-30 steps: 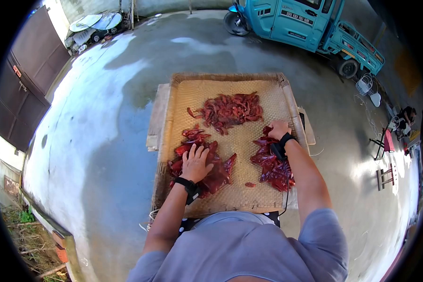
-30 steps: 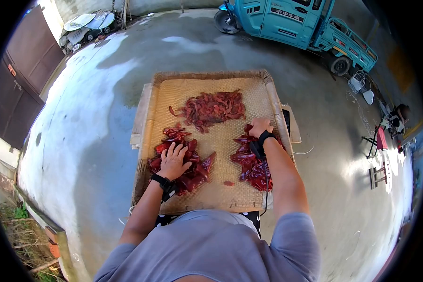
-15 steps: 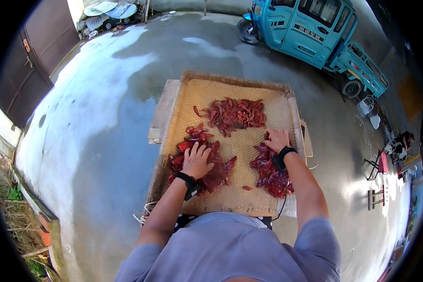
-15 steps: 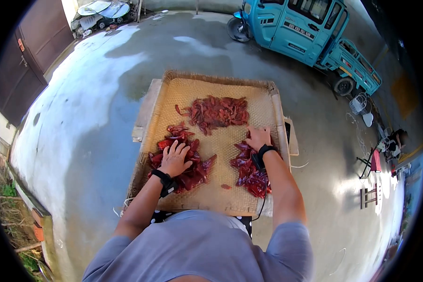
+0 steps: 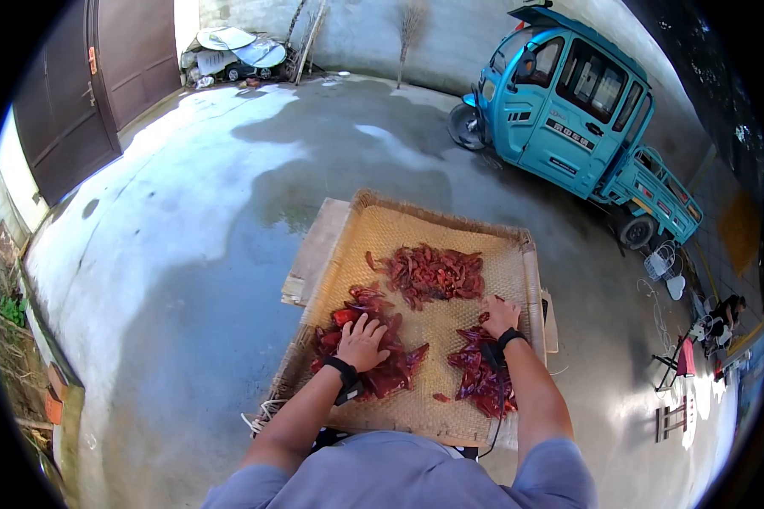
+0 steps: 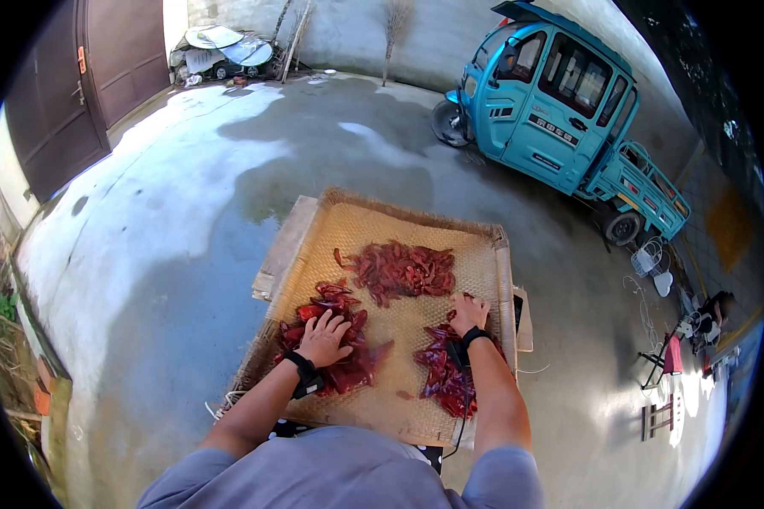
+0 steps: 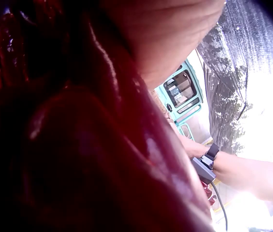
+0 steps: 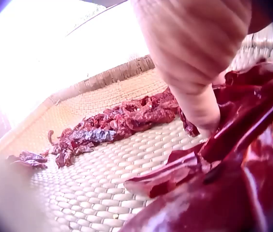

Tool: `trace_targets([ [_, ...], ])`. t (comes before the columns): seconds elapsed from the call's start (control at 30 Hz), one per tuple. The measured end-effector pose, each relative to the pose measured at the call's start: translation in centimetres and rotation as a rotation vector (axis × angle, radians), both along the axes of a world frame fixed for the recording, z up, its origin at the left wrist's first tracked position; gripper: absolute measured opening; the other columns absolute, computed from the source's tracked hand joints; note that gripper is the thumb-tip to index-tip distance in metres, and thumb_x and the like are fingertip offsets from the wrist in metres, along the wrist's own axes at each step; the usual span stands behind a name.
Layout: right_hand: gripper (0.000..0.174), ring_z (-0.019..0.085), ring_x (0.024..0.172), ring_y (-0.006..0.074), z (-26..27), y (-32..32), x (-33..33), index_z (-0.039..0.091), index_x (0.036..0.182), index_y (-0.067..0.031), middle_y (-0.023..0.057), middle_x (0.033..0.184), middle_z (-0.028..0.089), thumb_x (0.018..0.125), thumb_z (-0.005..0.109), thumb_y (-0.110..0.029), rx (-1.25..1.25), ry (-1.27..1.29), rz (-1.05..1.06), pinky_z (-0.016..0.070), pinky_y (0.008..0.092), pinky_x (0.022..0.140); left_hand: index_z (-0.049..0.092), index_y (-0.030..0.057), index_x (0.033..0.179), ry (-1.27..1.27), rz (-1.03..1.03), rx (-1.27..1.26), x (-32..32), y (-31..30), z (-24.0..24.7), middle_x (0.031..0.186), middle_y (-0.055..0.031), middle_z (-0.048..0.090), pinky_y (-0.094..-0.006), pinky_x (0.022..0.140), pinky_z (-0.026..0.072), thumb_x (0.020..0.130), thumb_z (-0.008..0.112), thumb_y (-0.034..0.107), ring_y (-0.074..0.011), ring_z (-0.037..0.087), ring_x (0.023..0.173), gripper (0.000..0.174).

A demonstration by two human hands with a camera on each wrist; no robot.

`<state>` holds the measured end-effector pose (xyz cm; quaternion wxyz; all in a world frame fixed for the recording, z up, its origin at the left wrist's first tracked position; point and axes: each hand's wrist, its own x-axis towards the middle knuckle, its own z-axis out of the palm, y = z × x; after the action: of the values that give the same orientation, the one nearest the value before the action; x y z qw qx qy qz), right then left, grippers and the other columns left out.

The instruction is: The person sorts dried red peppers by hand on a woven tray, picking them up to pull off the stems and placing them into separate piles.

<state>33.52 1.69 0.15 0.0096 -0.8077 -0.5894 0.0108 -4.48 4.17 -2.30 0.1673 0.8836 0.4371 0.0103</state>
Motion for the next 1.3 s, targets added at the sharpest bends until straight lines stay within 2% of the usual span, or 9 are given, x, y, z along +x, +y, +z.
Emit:
trace_targets([
  [0.2,0.028,0.058,0.104,0.0342,1.2,-0.8,1.4,0.066,0.083,-0.0187,0.0085,0.100,0.066,0.066,0.084,-0.031,0.160,-0.052,0.036,0.0418,0.0479,0.088,0.043,0.0176,0.150,-0.014,0.002,0.014,0.0,0.1,-0.2,0.158,-0.0081,0.038,-0.0558,0.119,0.0144,0.093,0.057,0.053,-0.0319,0.020,0.151,0.068],
  [0.43,0.018,0.061,0.088,0.0366,6.2,-1.2,-3.5,0.063,0.085,-0.0065,0.0144,0.093,0.066,0.081,0.075,-0.019,0.615,0.018,0.182,0.0475,0.0479,0.078,0.047,0.0161,0.147,-0.081,0.014,0.047,-0.1,-0.1,-0.2,0.155,-0.0089,0.042,-0.0559,0.118,0.0173,0.091,0.061,0.052,-0.0322,0.025,0.149,0.068],
  [0.57,0.019,0.063,0.091,0.0293,6.7,-0.9,-9.1,0.066,0.100,-0.0051,0.0119,0.096,0.065,0.090,0.070,-0.021,0.559,0.609,0.168,0.0500,0.0398,0.080,0.046,0.0128,0.147,-0.208,0.074,0.041,0.6,-0.8,2.0,0.153,-0.0105,0.044,-0.0599,0.117,0.0161,0.093,0.055,0.057,-0.0339,0.026,0.149,0.071],
  [0.67,0.018,0.065,0.091,0.0264,5.0,-0.9,-13.2,0.067,0.100,-0.0034,0.0119,0.097,0.067,0.092,0.067,-0.019,0.448,0.838,0.246,0.0511,0.0358,0.081,0.046,0.0066,0.144,-0.339,0.030,0.302,1.5,-2.1,4.2,0.141,-0.0177,0.054,-0.0565,0.110,0.0338,0.093,0.061,0.050,-0.0365,0.044,0.137,0.068],
  [0.8,0.016,0.060,0.079,0.0110,2.5,-1.8,-17.5,0.065,0.102,-0.0019,0.0030,0.091,0.065,0.096,0.066,-0.016,0.451,1.114,0.282,0.0506,0.0281,0.070,0.042,0.0008,0.142,-0.770,0.287,-0.031,1.9,-1.4,1.6,0.110,-0.0244,0.065,-0.0440,0.079,0.0546,0.088,0.072,0.021,-0.0380,0.066,0.094,0.065],
  [0.97,0.014,0.058,0.077,0.0063,0.1,-3.2,-18.6,0.063,0.106,-0.0046,-0.0003,0.089,0.063,0.100,0.062,-0.017,0.312,1.303,0.235,0.0513,0.0222,0.066,0.041,0.0119,0.149,-0.538,0.054,0.237,-0.6,-2.6,7.1,0.138,-0.0190,0.047,-0.0496,0.106,0.0385,0.077,0.080,0.015,-0.0377,0.050,0.122,0.082],
  [1.07,0.015,0.059,0.080,0.0063,1.9,-4.2,-20.1,0.063,0.107,-0.0042,0.0007,0.093,0.064,0.101,0.061,-0.018,0.190,1.602,0.160,0.0522,0.0227,0.067,0.064,0.0110,0.123,-0.363,-0.142,0.171,-0.7,-1.6,4.8,0.118,-0.0075,0.064,-0.0469,0.101,0.0393,0.080,0.076,0.018,-0.0303,0.056,0.115,0.045],
  [1.17,0.017,0.060,0.082,0.0078,2.7,-4.8,-19.1,0.063,0.108,-0.0039,0.0016,0.097,0.063,0.103,0.058,-0.020,0.211,1.474,0.177,0.0527,0.0241,0.069,0.066,0.0113,0.117,-0.358,-0.110,0.269,-0.6,-1.6,4.8,0.108,-0.0069,0.067,-0.0459,0.098,0.0401,0.082,0.073,0.018,-0.0292,0.059,0.106,0.037],
  [1.3,0.024,0.063,0.100,0.0310,2.2,-5.5,-12.0,0.064,0.111,-0.0064,0.0126,0.103,0.067,0.090,0.060,-0.016,0.470,0.324,0.318,0.0504,0.0445,0.085,0.064,0.0121,0.125,-0.306,0.110,0.367,-2.2,0.3,4.4,0.111,-0.0096,0.067,-0.0478,0.103,0.0371,0.082,0.074,0.021,-0.0301,0.058,0.112,0.045],
])
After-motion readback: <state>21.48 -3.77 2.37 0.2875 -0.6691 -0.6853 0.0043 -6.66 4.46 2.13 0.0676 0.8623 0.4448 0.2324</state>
